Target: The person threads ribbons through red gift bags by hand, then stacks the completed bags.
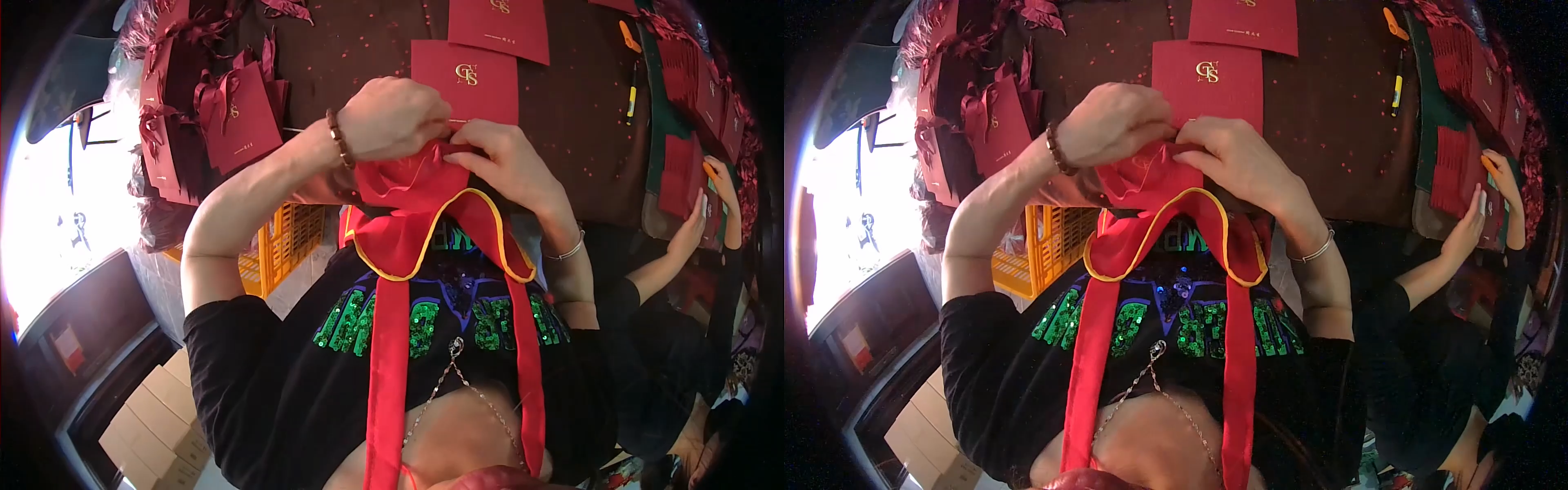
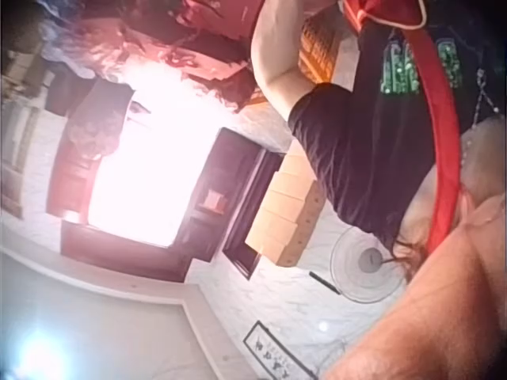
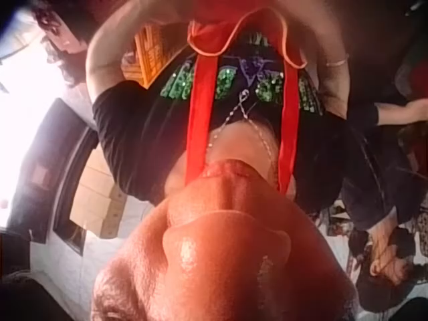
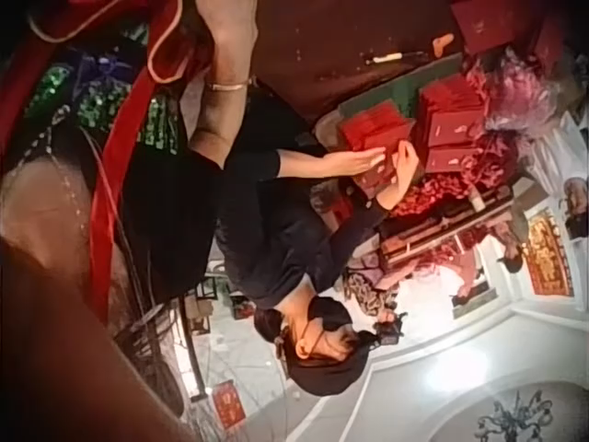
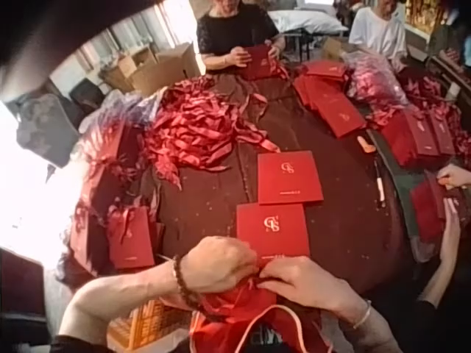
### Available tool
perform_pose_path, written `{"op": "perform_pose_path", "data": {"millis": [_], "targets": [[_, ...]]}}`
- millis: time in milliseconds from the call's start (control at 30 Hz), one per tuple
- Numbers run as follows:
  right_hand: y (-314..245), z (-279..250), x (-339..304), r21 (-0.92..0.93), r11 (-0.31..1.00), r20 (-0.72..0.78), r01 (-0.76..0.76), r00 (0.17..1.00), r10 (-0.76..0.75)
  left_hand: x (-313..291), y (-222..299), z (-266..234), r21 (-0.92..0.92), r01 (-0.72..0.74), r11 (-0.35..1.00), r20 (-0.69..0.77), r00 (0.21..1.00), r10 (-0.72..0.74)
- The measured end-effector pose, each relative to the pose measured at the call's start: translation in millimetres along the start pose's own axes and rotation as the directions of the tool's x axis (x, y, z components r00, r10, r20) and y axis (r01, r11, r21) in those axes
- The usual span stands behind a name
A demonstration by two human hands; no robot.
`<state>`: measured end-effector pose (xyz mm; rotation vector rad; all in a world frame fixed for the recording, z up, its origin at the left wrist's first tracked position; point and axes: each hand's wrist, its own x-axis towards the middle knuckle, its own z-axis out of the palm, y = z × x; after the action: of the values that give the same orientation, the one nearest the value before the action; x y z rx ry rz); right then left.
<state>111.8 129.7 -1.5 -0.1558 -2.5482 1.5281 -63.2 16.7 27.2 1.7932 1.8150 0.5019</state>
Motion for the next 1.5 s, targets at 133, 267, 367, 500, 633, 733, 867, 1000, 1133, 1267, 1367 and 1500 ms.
{"op": "perform_pose_path", "data": {"millis": [133,267,367,500,633,733,867,1000,1133,1267,1367,1500], "targets": [[-4,5,-1,0.164,0.986,0.062,-0.04,0.998,0.03,0,-13,-6,-0.085,-0.241,0.967,0.11,0.962,0.249],[3,7,-2,0.187,0.982,0.141,-0.037,0.99,0.011,1,-22,-12,-0.327,0.068,0.943,0.075,0.996,-0.046],[2,8,-3,0.242,0.961,0.15,-0.136,0.983,0.102,-3,-36,-2,-0.457,0.127,0.88,-0.062,0.983,-0.174],[10,10,-1,0.214,0.971,0.154,-0.109,0.985,0.076,-3,-34,4,-0.688,0.324,0.649,0.235,0.946,-0.224],[13,20,0,0.178,0.983,0.038,-0.039,0.999,0.033,0,-23,10,-0.664,0.371,0.649,0.248,0.928,-0.277],[9,21,-2,0.232,0.972,0.038,-0.034,0.999,0.026,17,-34,-5,-0.624,0.222,0.749,-0.031,0.951,-0.308],[1,15,-3,0.261,0.946,0.218,-0.193,0.966,0.137,30,-64,-36,-0.454,0.367,0.812,-0.064,0.895,-0.441],[23,23,-14,0.52,0.835,-0.07,-0.18,0.965,0.251,28,-24,-50,-0.566,-0.235,0.79,-0.525,0.842,-0.125],[31,17,-10,0.871,0.475,-0.232,0.125,0.957,0.174,6,-53,-24,-0.708,-0.081,0.701,-0.462,0.804,-0.374],[48,24,2,0.675,0.689,-0.452,0.265,0.886,0.103,-13,4,41,-0.989,-0.052,-0.138,0.01,0.911,-0.413],[44,21,5,0.396,0.904,-0.547,0.163,0.833,0.089,3,19,50,-0.99,-0.011,-0.143,0.038,0.941,-0.336],[36,17,-12,0.709,0.69,-0.582,0.144,0.672,0.458,22,0,52,-0.996,0.053,-0.067,0.077,0.889,-0.452]]}}
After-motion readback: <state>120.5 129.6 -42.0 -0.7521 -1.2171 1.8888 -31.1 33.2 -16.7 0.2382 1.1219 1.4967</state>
